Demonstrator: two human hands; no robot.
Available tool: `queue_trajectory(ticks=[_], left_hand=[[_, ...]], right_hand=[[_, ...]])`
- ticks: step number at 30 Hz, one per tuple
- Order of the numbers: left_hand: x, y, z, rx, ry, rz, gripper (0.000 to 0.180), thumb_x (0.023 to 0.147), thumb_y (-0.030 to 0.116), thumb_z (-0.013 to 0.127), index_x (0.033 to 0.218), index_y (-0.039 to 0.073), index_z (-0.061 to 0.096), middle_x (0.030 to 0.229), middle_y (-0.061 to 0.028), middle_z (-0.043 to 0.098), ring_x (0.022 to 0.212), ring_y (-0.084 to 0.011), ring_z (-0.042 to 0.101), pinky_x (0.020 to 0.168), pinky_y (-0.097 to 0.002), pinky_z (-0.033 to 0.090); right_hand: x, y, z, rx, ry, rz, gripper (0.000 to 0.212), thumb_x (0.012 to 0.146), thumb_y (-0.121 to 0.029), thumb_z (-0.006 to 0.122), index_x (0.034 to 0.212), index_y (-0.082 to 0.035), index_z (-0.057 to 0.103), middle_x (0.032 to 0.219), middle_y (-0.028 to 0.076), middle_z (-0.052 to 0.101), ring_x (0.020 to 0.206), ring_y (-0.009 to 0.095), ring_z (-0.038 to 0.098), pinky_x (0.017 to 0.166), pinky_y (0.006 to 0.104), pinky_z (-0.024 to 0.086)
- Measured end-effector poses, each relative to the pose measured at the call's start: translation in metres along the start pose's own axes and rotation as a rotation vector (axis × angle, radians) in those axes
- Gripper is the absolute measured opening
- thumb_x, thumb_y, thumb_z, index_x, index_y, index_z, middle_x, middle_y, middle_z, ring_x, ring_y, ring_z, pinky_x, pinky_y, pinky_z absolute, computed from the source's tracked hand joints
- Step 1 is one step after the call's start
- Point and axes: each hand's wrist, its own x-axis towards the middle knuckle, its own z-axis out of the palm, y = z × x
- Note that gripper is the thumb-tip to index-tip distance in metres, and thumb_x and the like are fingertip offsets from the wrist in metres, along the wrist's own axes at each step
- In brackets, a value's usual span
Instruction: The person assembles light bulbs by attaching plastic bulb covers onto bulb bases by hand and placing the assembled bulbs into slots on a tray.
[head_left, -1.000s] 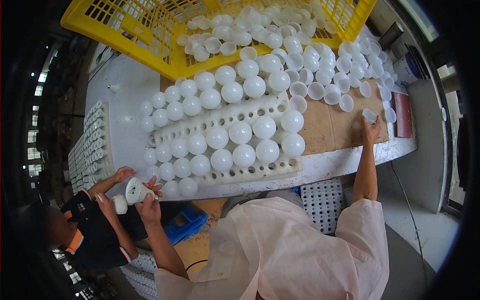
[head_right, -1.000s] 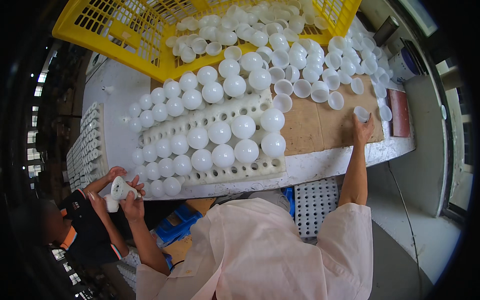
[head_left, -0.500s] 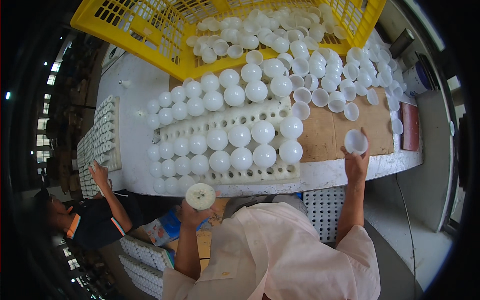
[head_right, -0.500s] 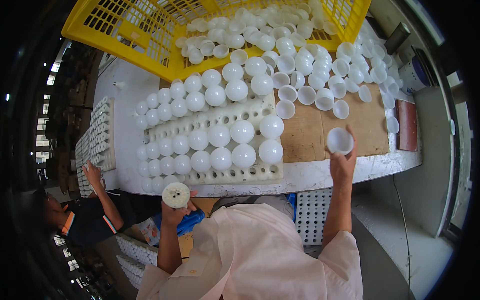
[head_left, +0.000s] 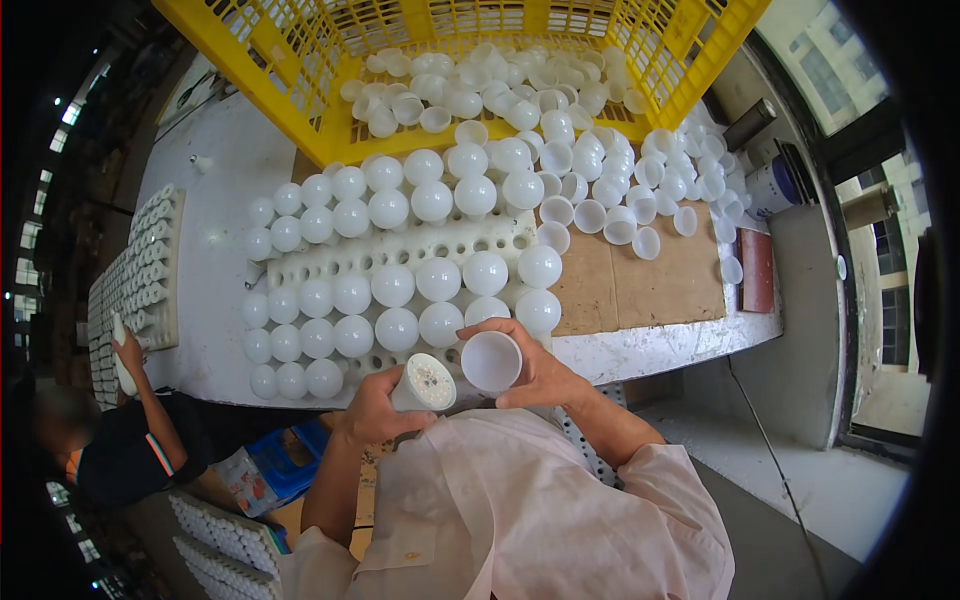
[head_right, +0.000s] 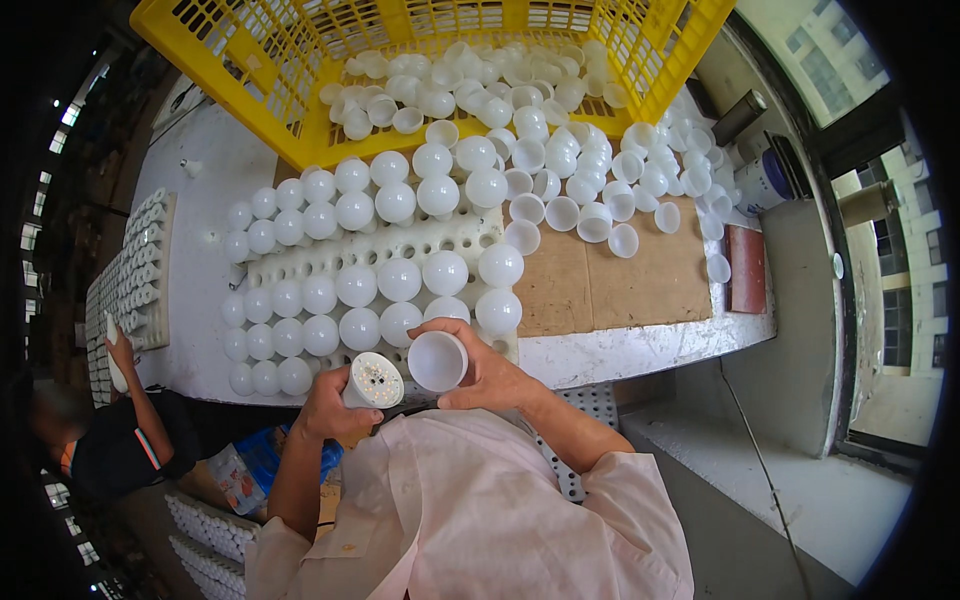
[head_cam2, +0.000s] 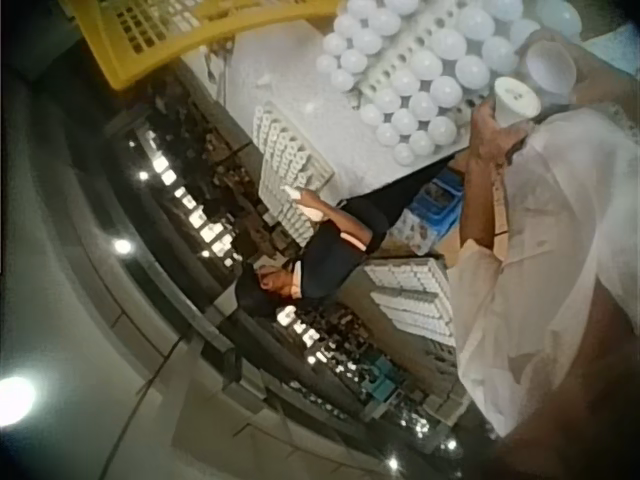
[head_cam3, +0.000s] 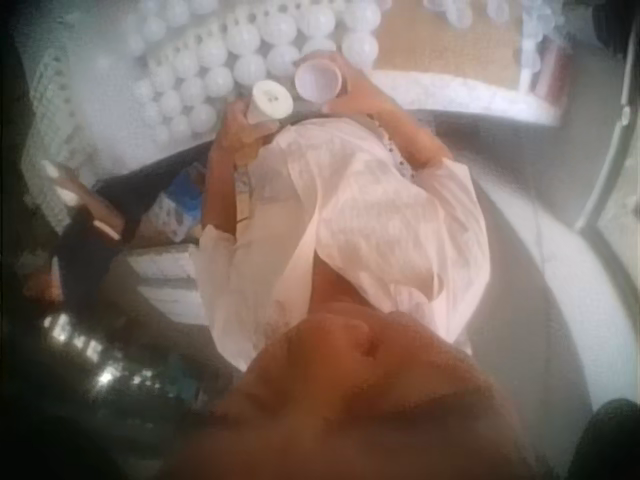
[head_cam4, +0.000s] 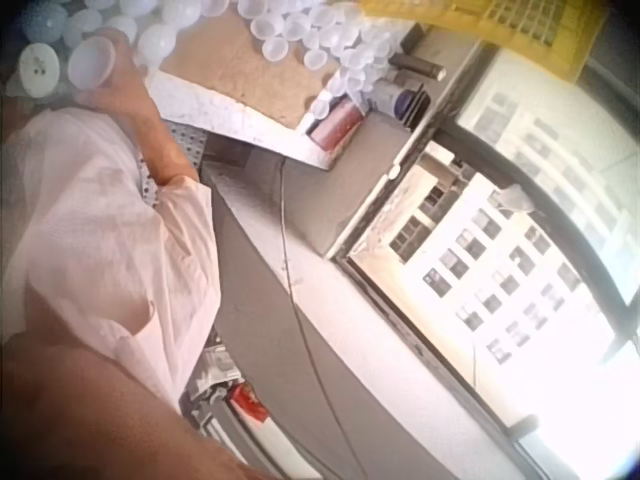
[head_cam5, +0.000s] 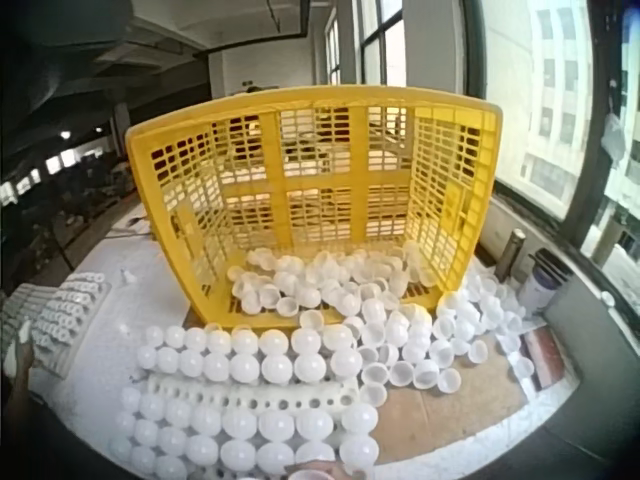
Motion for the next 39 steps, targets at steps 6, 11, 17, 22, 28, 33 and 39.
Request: queue_trajectory(ticks=[6, 11, 17, 22, 28, 33, 39], left_hand=[[-0.003, -0.005, -0.016, 0.03, -0.064, 0.014, 0.052, 0.065, 0.019, 0.08, 0.109, 0.0, 0.06, 0.098, -0.007, 0.065, 0.088, -0.0128, 0.06, 0.081, -0.0301, 0.048], [-0.004, -0.003, -0.024, 0.133, -0.109, -0.019, 0.054, 0.063, 0.02, 0.081, 0.108, -0.001, 0.06, 0.096, -0.009, 0.066, 0.087, -0.0134, 0.061, 0.079, -0.0299, 0.048], [-0.008, 0.002, -0.027, 0.18, -0.103, 0.017, 0.05, 0.061, 0.016, 0.082, 0.103, -0.001, 0.062, 0.089, -0.0063, 0.067, 0.08, -0.0107, 0.061, 0.074, -0.0281, 0.049], [-0.009, 0.005, -0.029, 0.246, -0.119, -0.018, 0.053, 0.062, 0.019, 0.081, 0.106, -0.002, 0.061, 0.09, -0.0119, 0.067, 0.081, -0.0183, 0.064, 0.073, -0.0317, 0.05], [-0.008, 0.007, -0.029, 0.361, -0.077, -0.047, 0.046, 0.06, 0.02, 0.082, 0.097, 0.0, 0.064, 0.084, -0.013, 0.067, 0.077, -0.0201, 0.065, 0.07, -0.0324, 0.05], [-0.008, 0.001, -0.033, 0.346, -0.068, -0.054, 0.045, 0.06, 0.022, 0.082, 0.095, 0.0, 0.065, 0.084, -0.0133, 0.068, 0.076, -0.0203, 0.065, 0.07, -0.0324, 0.05], [-0.006, 0.0, -0.03, 0.298, -0.058, -0.017, 0.043, 0.062, 0.026, 0.081, 0.09, -0.002, 0.065, 0.08, -0.0139, 0.068, 0.072, -0.0202, 0.065, 0.067, -0.0321, 0.05]], right_hand=[[0.005, 0.0, 0.007, -0.472, -0.025, -0.004, 0.08, 0.062, -0.018, 0.084, 0.128, -0.007, 0.039, 0.127, 0.009, 0.049, 0.12, 0.021, 0.046, 0.102, 0.0369, 0.036], [0.013, 0.002, 0.022, -0.619, -0.026, -0.013, 0.082, 0.06, -0.02, 0.085, 0.128, -0.007, 0.04, 0.122, 0.01, 0.053, 0.117, 0.023, 0.049, 0.1, 0.0375, 0.037], [0.024, -0.002, 0.035, -0.776, -0.125, -0.038, 0.082, 0.061, -0.021, 0.084, 0.13, -0.009, 0.041, 0.118, 0.013, 0.052, 0.109, 0.029, 0.053, 0.091, 0.039, 0.043], [0.029, 0.002, 0.039, -0.902, -0.174, -0.029, 0.084, 0.062, -0.023, 0.083, 0.132, -0.009, 0.038, 0.114, 0.015, 0.052, 0.108, 0.034, 0.053, 0.088, 0.0412, 0.046], [0.039, 0.003, 0.05, -1.078, -0.267, -0.012, 0.083, 0.067, -0.027, 0.079, 0.133, -0.003, 0.034, 0.11, 0.018, 0.05, 0.098, 0.038, 0.056, 0.082, 0.044, 0.048], [0.045, 0.006, 0.052, -1.061, -0.293, 0.102, 0.081, 0.068, -0.024, 0.077, 0.133, -0.003, 0.033, 0.111, 0.019, 0.049, 0.101, 0.038, 0.054, 0.085, 0.0436, 0.047], [0.051, 0.024, 0.06, -0.89, -0.204, -0.293, 0.072, 0.063, -0.011, 0.079, 0.125, -0.003, 0.041, 0.109, 0.016, 0.049, 0.104, 0.033, 0.052, 0.084, 0.0403, 0.048]])
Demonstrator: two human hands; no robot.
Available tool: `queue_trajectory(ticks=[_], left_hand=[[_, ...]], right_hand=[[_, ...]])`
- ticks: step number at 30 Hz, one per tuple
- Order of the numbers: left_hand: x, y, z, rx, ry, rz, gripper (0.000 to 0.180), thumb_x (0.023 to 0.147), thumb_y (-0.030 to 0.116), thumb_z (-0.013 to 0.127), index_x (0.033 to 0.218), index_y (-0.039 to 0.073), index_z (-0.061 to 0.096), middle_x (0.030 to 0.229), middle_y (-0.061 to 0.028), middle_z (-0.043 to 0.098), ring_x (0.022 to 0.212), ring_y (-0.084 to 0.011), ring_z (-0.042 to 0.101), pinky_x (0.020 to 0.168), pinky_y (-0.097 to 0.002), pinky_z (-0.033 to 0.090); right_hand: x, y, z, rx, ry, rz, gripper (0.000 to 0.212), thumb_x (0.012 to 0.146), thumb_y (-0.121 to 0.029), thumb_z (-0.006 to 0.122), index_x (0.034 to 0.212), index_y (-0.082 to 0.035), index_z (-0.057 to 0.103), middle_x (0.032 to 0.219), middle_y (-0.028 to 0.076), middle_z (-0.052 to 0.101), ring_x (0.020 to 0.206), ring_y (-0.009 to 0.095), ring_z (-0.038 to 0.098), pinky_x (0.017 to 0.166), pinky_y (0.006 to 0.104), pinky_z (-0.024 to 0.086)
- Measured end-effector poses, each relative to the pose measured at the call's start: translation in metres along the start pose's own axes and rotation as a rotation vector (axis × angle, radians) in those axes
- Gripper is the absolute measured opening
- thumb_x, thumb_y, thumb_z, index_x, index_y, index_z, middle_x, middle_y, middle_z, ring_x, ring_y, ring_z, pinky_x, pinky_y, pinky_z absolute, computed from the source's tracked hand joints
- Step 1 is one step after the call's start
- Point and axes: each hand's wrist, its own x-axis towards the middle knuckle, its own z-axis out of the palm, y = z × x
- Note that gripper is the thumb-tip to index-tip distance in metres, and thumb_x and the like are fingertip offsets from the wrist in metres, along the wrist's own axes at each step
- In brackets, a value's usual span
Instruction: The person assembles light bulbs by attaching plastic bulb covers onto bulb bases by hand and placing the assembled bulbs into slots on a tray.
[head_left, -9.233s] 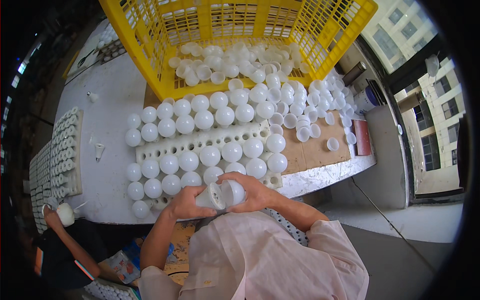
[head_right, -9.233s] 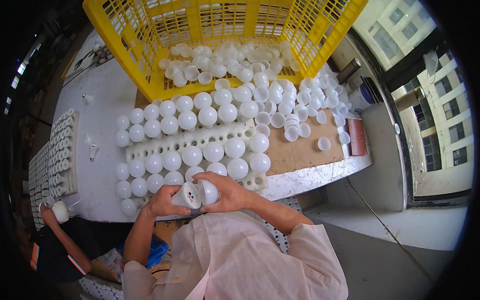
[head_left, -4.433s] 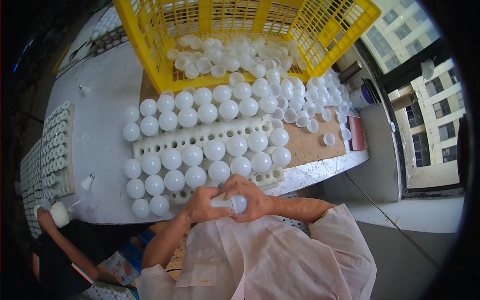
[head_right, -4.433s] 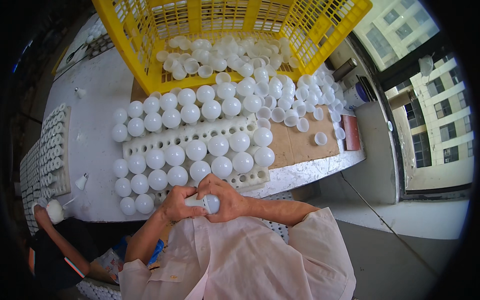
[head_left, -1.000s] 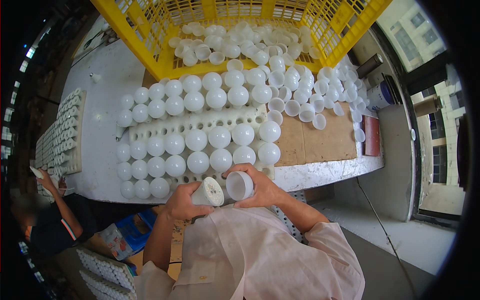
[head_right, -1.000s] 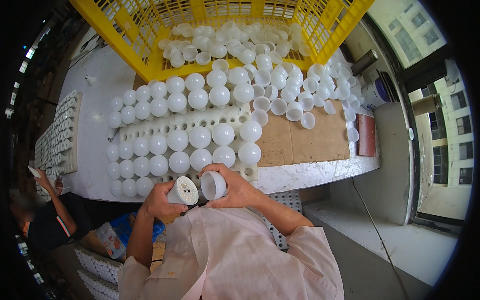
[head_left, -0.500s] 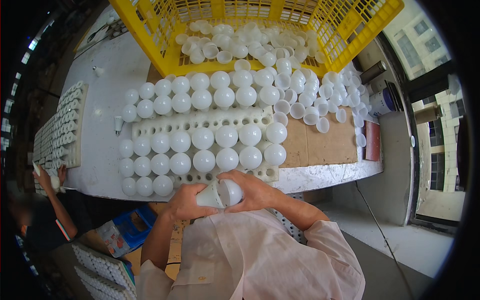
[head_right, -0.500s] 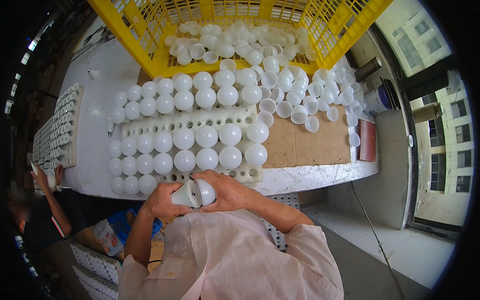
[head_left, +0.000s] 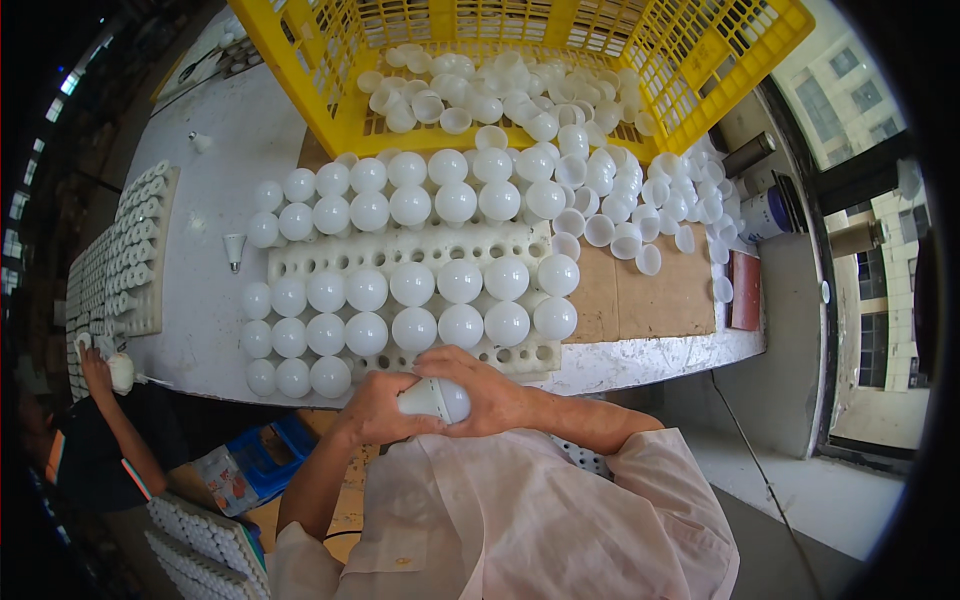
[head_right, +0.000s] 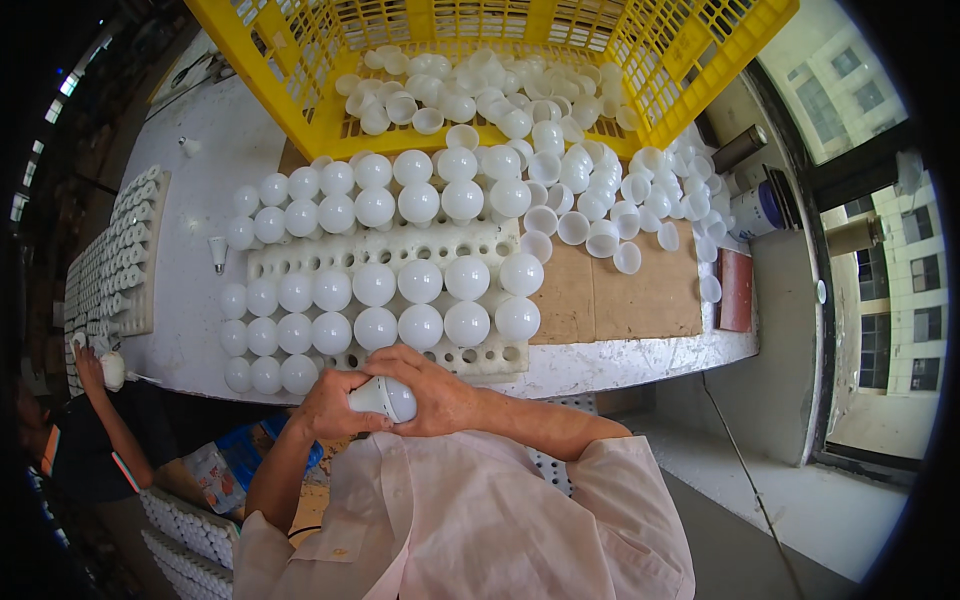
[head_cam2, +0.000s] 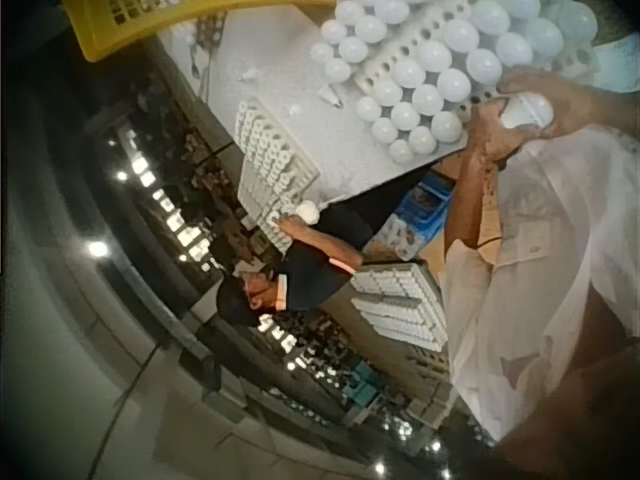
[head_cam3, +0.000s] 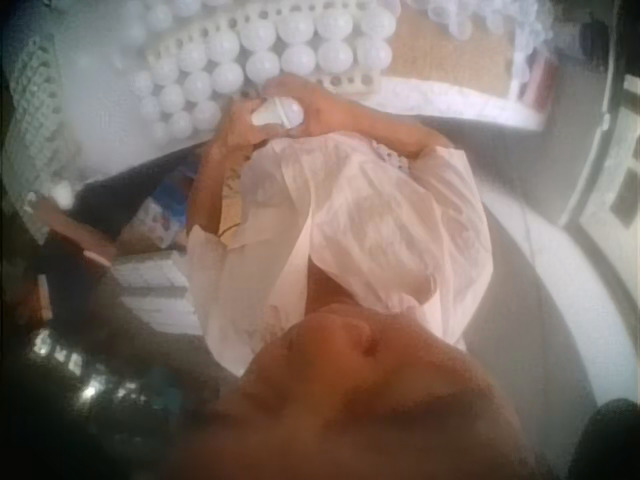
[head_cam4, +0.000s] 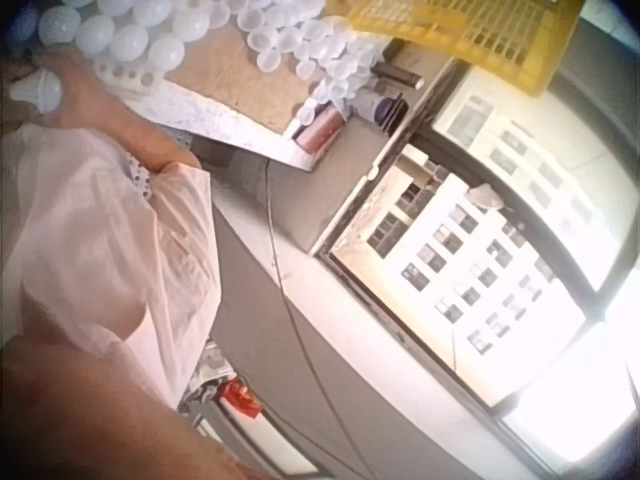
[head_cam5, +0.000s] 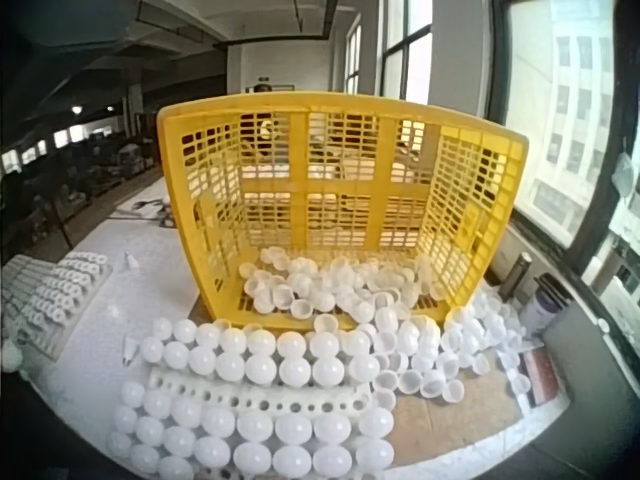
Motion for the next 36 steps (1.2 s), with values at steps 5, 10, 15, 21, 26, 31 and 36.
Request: queue_trajectory(ticks=[5, 10, 15, 21, 26, 31, 36], left_hand=[[-0.004, 0.01, -0.001, -0.029, -0.025, 0.08, 0.043, 0.064, 0.03, 0.08, 0.087, -0.003, 0.065, 0.078, -0.0145, 0.067, 0.071, -0.0199, 0.066, 0.066, -0.032, 0.05], [-0.002, 0.008, -0.005, -0.018, -0.057, 0.047, 0.042, 0.066, 0.03, 0.079, 0.087, -0.003, 0.065, 0.077, -0.0148, 0.067, 0.071, -0.0198, 0.065, 0.065, -0.0322, 0.05], [-0.003, -0.017, -0.003, -0.14, -0.061, -0.087, 0.042, 0.067, 0.028, 0.078, 0.091, -0.004, 0.064, 0.079, -0.016, 0.067, 0.072, -0.0188, 0.065, 0.064, -0.031, 0.05], [-0.056, -0.065, -0.072, -0.322, 0.661, -0.025, 0.047, 0.078, 0.014, 0.07, 0.116, -0.006, 0.053, 0.105, -0.0183, 0.066, 0.081, -0.0196, 0.066, 0.062, -0.0259, 0.051], [-0.062, -0.14, -0.172, -0.493, 0.955, -0.126, 0.036, 0.084, 0.014, 0.065, 0.113, -0.005, 0.055, 0.101, -0.0162, 0.066, 0.08, -0.016, 0.065, 0.057, -0.0237, 0.048], [-0.024, -0.236, -0.241, -0.419, 1.131, -0.294, 0.04, 0.083, 0.018, 0.067, 0.114, -0.004, 0.055, 0.104, -0.0162, 0.065, 0.087, -0.02, 0.064, 0.064, -0.027, 0.05], [0.034, -0.301, -0.307, 0.156, 1.172, -0.563, 0.074, 0.07, 0.043, 0.074, 0.122, -0.004, 0.051, 0.117, -0.0239, 0.058, 0.104, -0.034, 0.059, 0.092, -0.0377, 0.045]], right_hand=[[-0.011, 0.007, 0.016, 0.119, 0.121, -0.097, 0.061, 0.058, -0.005, 0.078, 0.113, -0.008, 0.051, 0.109, 0.012, 0.049, 0.101, 0.027, 0.051, 0.084, 0.0374, 0.046], [-0.007, 0.006, 0.021, 0.14, 0.192, -0.035, 0.05, 0.059, -0.004, 0.074, 0.104, -0.007, 0.054, 0.104, 0.012, 0.05, 0.096, 0.027, 0.052, 0.081, 0.0361, 0.047], [0.002, 0.017, 0.025, 0.145, 0.057, 0.062, 0.055, 0.061, -0.005, 0.075, 0.108, -0.008, 0.047, 0.109, 0.012, 0.047, 0.1, 0.027, 0.051, 0.084, 0.0372, 0.045], [0.009, 0.007, 0.013, -0.079, 0.151, 0.09, 0.062, 0.064, -0.011, 0.08, 0.115, -0.009, 0.044, 0.117, 0.014, 0.045, 0.106, 0.031, 0.049, 0.088, 0.0402, 0.044], [0.049, 0.023, 0.051, -0.504, -0.132, -0.05, 0.057, 0.065, -0.015, 0.074, 0.119, -0.013, 0.052, 0.12, 0.012, 0.046, 0.108, 0.03, 0.048, 0.088, 0.0404, 0.043], [0.066, 0.032, 0.081, -0.725, -0.187, -0.098, 0.054, 0.07, -0.019, 0.069, 0.122, -0.017, 0.053, 0.122, 0.01, 0.047, 0.108, 0.027, 0.048, 0.084, 0.0373, 0.042], [0.066, 0.019, 0.091, -0.729, -0.181, 0.007, 0.057, 0.065, -0.016, 0.072, 0.12, -0.016, 0.056, 0.122, 0.01, 0.047, 0.11, 0.028, 0.047, 0.09, 0.0396, 0.042]])
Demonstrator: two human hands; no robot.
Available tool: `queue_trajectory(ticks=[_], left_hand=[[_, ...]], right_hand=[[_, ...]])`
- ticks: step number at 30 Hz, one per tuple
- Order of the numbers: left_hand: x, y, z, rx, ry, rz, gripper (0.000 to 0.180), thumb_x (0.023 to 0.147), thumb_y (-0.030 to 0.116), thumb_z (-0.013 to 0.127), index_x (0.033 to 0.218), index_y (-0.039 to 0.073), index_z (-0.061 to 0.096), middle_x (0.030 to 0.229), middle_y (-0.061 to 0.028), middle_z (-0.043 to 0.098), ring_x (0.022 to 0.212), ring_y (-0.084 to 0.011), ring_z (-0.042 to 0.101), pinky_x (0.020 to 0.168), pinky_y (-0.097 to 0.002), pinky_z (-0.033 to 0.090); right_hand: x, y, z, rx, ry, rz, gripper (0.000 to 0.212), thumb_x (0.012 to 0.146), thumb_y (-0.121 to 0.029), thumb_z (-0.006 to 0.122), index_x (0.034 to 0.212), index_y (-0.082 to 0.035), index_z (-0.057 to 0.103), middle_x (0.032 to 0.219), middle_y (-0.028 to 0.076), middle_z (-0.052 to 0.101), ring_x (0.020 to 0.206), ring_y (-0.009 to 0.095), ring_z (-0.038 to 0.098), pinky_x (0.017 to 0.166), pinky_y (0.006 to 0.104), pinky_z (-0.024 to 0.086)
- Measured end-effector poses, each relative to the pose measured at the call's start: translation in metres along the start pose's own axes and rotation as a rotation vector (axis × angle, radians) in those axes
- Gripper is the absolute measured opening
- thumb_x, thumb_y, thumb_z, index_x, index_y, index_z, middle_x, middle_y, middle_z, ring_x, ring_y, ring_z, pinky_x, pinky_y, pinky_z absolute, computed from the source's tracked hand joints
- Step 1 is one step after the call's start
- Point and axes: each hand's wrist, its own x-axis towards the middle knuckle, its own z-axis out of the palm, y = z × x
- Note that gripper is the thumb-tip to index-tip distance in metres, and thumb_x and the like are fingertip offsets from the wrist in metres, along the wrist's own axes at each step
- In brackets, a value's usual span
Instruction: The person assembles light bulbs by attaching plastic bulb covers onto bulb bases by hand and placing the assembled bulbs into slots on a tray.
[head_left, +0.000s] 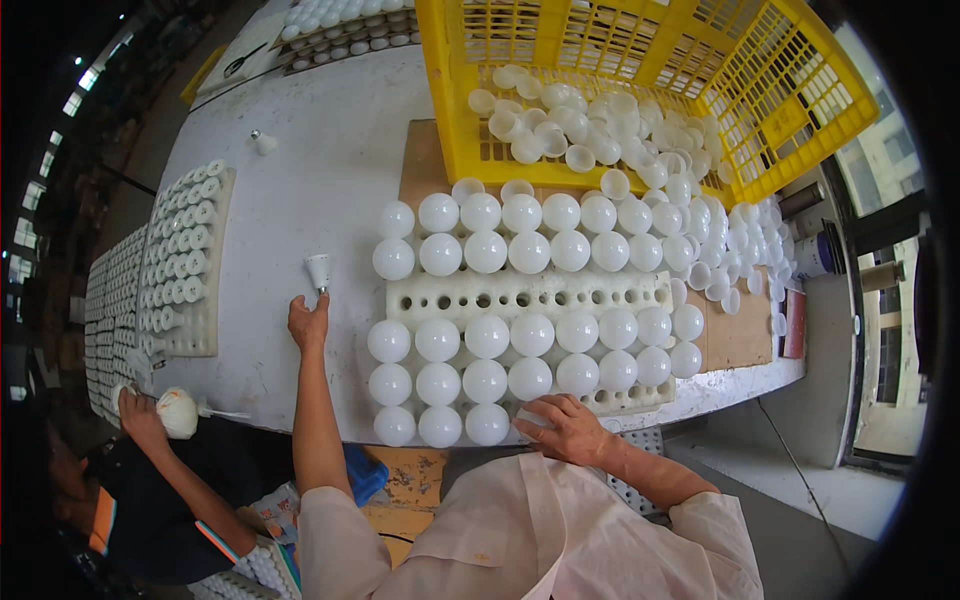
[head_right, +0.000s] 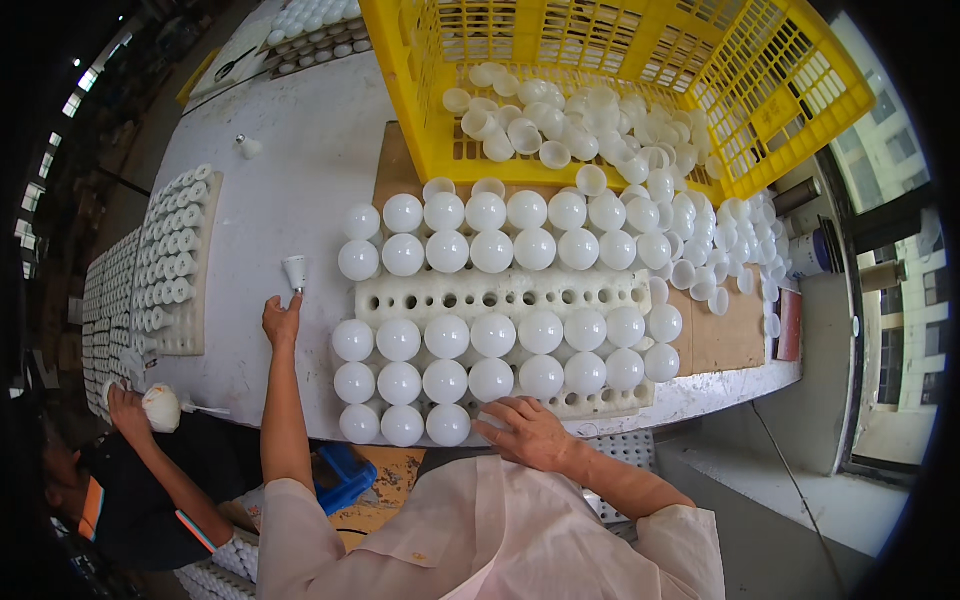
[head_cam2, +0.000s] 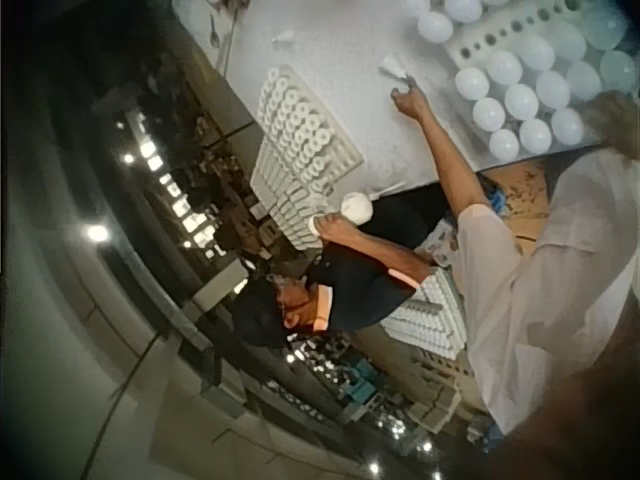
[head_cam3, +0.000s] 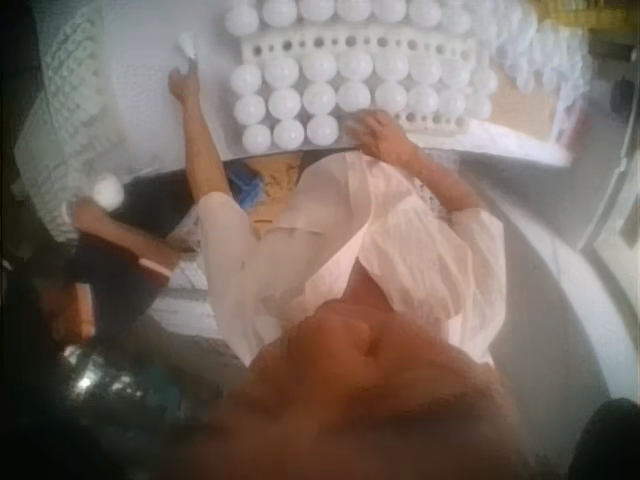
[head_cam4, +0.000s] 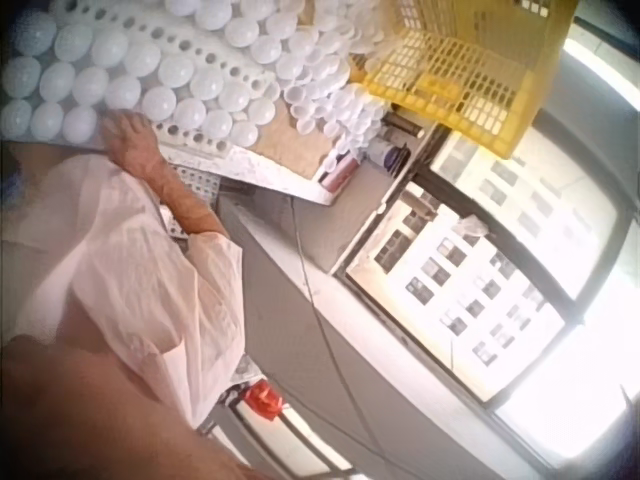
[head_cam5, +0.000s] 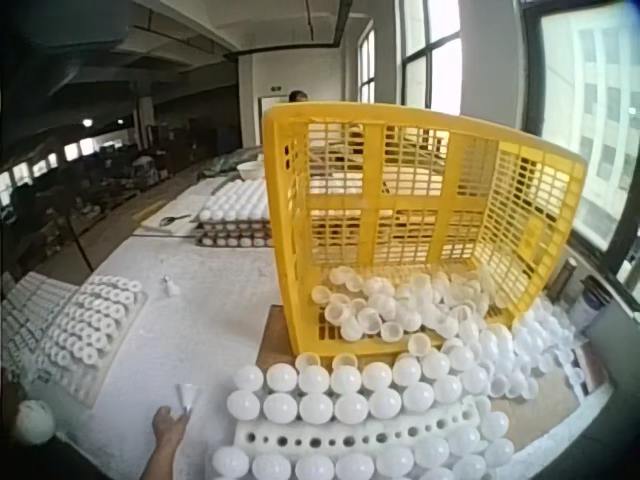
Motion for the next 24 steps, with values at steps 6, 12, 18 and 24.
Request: queue_trajectory(ticks=[6, 12, 18, 24], left_hand=[[0.074, -0.02, 0.063, 0.191, -0.018, 0.167, 0.072, 0.07, 0.046, 0.075, 0.116, -0.005, 0.053, 0.113, -0.0234, 0.059, 0.103, -0.0386, 0.058, 0.086, -0.0439, 0.047], [0.095, -0.039, 0.068, 0.083, 0.025, 0.272, 0.048, 0.077, 0.027, 0.073, 0.109, -0.004, 0.056, 0.101, -0.0199, 0.064, 0.091, -0.0344, 0.063, 0.079, -0.0396, 0.049], [0.004, 0.003, -0.005, -0.798, -0.143, -0.024, 0.043, 0.084, 0.016, 0.066, 0.119, -0.003, 0.05, 0.11, -0.012, 0.058, 0.098, -0.0223, 0.061, 0.08, -0.0316, 0.047], [-0.133, 0.032, -0.081, -1.217, -0.237, -0.042, 0.05, 0.094, 0.016, 0.046, 0.136, -0.006, 0.031, 0.134, -0.0195, 0.045, 0.116, -0.0282, 0.048, 0.088, -0.0341, 0.039]], right_hand=[[-0.017, -0.008, -0.024, 0.094, 0.349, 0.21, 0.051, 0.064, -0.004, 0.072, 0.114, -0.011, 0.059, 0.115, 0.012, 0.052, 0.101, 0.03, 0.055, 0.081, 0.0393, 0.049], [-0.085, 0.051, -0.069, -0.108, 0.881, 0.671, 0.044, 0.07, -0.001, 0.07, 0.112, -0.007, 0.059, 0.111, 0.015, 0.055, 0.094, 0.027, 0.058, 0.075, 0.0333, 0.05], [-0.222, 0.218, -0.067, -0.056, 0.944, 1.358, 0.061, 0.073, -0.017, 0.072, 0.128, -0.004, 0.046, 0.118, 0.019, 0.053, 0.1, 0.027, 0.057, 0.082, 0.0356, 0.049], [-0.273, 0.329, -0.054, 0.057, 0.923, 1.578, 0.086, 0.069, -0.028, 0.075, 0.137, 0.003, 0.034, 0.127, 0.024, 0.05, 0.113, 0.031, 0.053, 0.093, 0.0366, 0.045]])
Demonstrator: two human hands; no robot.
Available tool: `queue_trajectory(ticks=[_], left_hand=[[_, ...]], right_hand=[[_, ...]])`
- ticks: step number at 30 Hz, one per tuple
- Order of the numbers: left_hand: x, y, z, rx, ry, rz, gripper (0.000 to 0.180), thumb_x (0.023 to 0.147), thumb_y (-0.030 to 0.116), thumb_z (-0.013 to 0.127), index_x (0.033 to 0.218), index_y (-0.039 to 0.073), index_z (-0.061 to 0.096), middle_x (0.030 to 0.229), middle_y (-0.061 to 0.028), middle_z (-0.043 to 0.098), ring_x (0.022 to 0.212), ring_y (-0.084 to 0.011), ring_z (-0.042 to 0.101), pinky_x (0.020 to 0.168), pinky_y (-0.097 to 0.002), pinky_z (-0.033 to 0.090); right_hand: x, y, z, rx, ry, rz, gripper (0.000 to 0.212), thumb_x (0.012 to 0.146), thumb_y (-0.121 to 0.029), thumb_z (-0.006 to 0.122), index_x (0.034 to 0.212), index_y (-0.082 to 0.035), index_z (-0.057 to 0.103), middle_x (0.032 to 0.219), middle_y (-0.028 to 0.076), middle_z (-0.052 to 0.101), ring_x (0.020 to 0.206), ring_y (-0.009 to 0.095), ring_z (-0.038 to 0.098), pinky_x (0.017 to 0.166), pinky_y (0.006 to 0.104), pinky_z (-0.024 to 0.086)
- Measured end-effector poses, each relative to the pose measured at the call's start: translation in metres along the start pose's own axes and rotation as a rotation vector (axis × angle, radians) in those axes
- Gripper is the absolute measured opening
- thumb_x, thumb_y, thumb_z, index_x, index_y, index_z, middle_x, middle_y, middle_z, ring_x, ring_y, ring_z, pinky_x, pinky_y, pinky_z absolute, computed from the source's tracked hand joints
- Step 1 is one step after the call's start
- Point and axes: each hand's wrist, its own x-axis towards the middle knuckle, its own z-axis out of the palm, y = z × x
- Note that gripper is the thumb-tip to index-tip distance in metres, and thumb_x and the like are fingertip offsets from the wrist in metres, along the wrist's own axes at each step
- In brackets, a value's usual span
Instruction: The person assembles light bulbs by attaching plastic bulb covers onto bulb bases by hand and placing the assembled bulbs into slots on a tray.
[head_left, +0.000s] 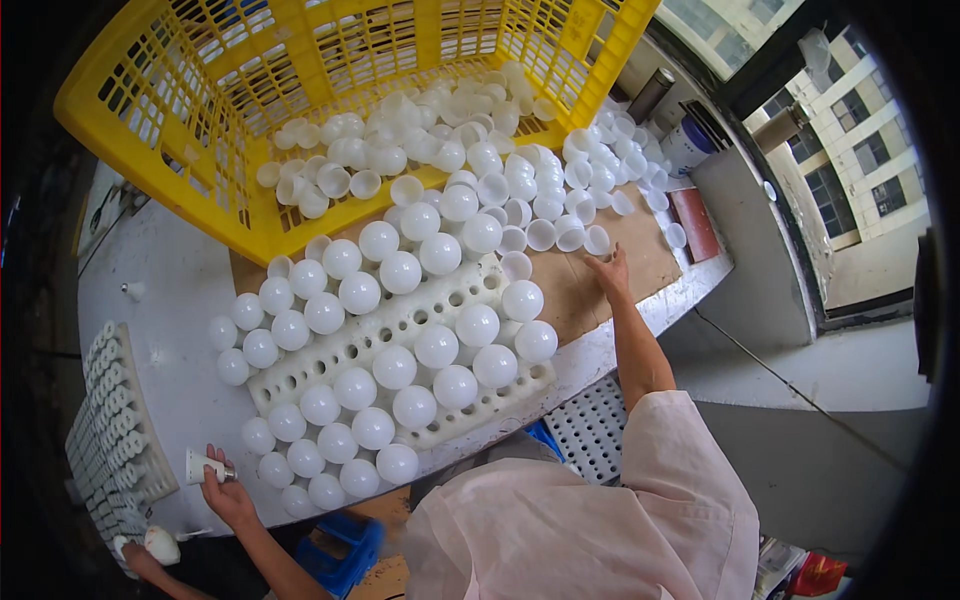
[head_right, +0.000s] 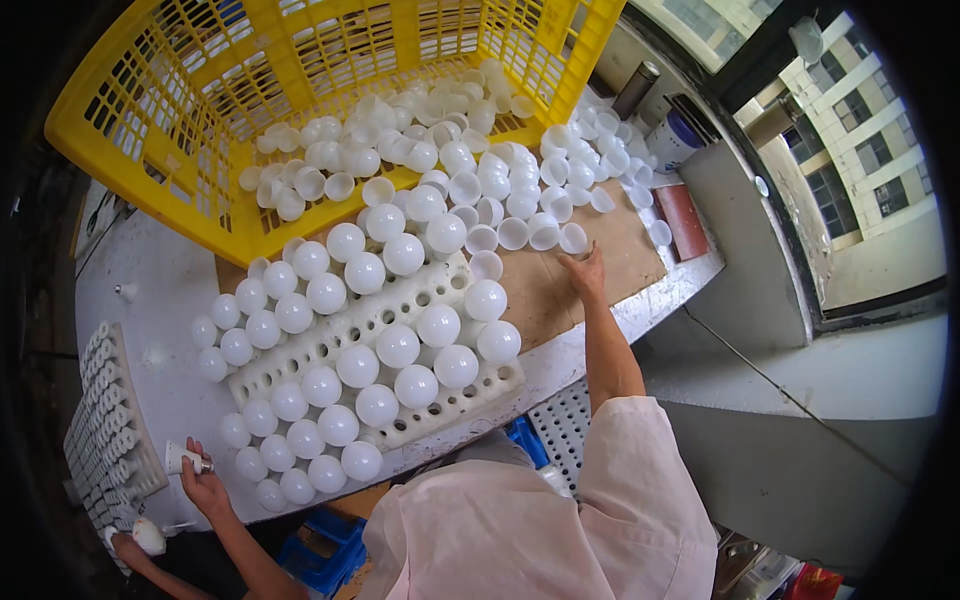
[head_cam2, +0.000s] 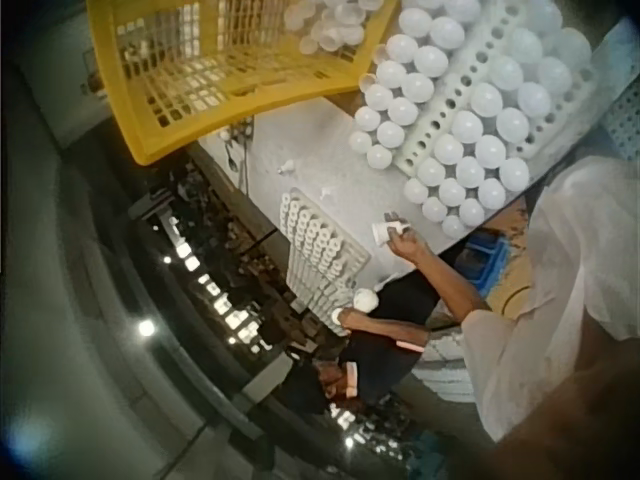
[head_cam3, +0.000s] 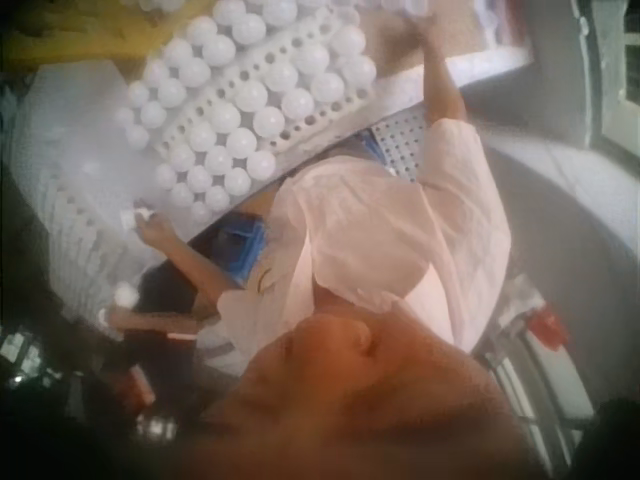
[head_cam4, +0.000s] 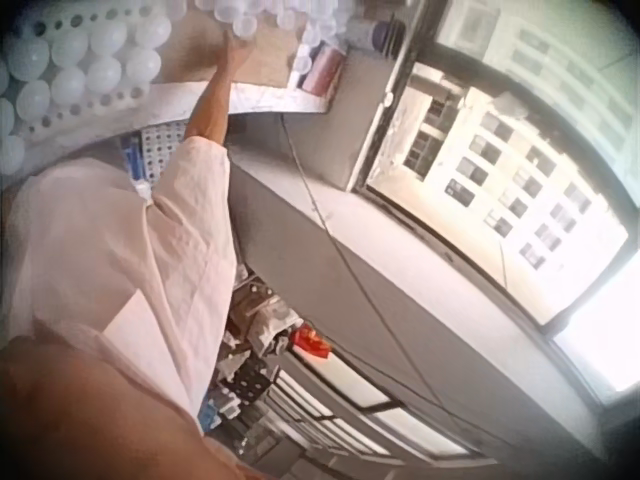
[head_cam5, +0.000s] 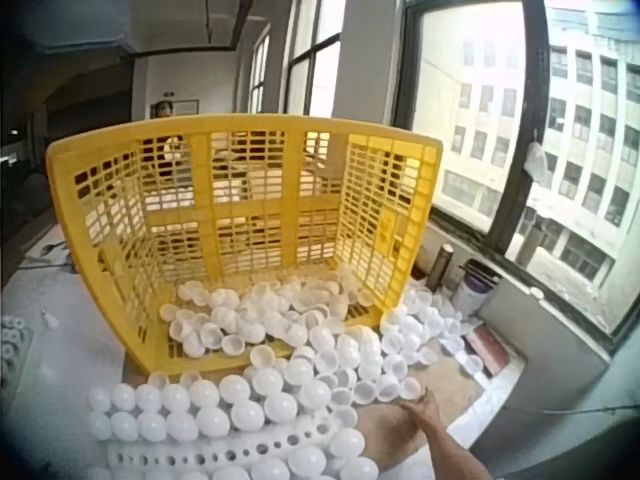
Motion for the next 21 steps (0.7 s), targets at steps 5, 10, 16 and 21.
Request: queue_trajectory(ticks=[5, 10, 16, 21], left_hand=[[-0.091, 0.003, 0.035, 0.071, -0.087, 0.027, 0.051, 0.091, 0.013, 0.048, 0.136, -0.007, 0.031, 0.132, -0.0213, 0.047, 0.108, -0.026, 0.051, 0.084, -0.0336, 0.043], [-0.146, -0.015, 0.087, 0.062, -0.231, -0.007, 0.056, 0.084, 0.013, 0.056, 0.133, -0.007, 0.035, 0.129, -0.0239, 0.049, 0.097, -0.0243, 0.057, 0.078, -0.0321, 0.046], [-0.189, -0.044, 0.178, -0.019, -0.634, -0.131, 0.056, 0.075, 0.013, 0.063, 0.122, -0.01, 0.044, 0.117, -0.0277, 0.057, 0.071, -0.0192, 0.06, 0.061, -0.0296, 0.047], [-0.211, -0.063, 0.228, 0.021, -0.839, -0.31, 0.052, 0.07, 0.013, 0.065, 0.113, -0.012, 0.05, 0.11, -0.0274, 0.061, 0.061, -0.0151, 0.058, 0.052, -0.0266, 0.045]], right_hand=[[0.022, 0.009, 0.016, 0.31, 0.006, -0.085, 0.086, 0.067, -0.026, 0.076, 0.136, 0.004, 0.034, 0.126, 0.024, 0.05, 0.114, 0.029, 0.052, 0.095, 0.0351, 0.043], [-0.004, -0.005, -0.01, 0.415, 0.087, -0.127, 0.073, 0.069, -0.021, 0.073, 0.131, 0.003, 0.042, 0.119, 0.02, 0.052, 0.11, 0.03, 0.053, 0.095, 0.0357, 0.043], [-0.061, -0.021, -0.069, 1.103, -0.279, -0.078, 0.069, 0.07, -0.005, 0.063, 0.133, -0.001, 0.037, 0.118, 0.014, 0.048, 0.108, 0.022, 0.051, 0.091, 0.0336, 0.046], [-0.145, -0.087, -0.087, 1.14, -0.777, -0.185, 0.077, 0.069, -0.008, 0.067, 0.137, -0.006, 0.031, 0.13, 0.015, 0.047, 0.115, 0.023, 0.05, 0.087, 0.0337, 0.048]])
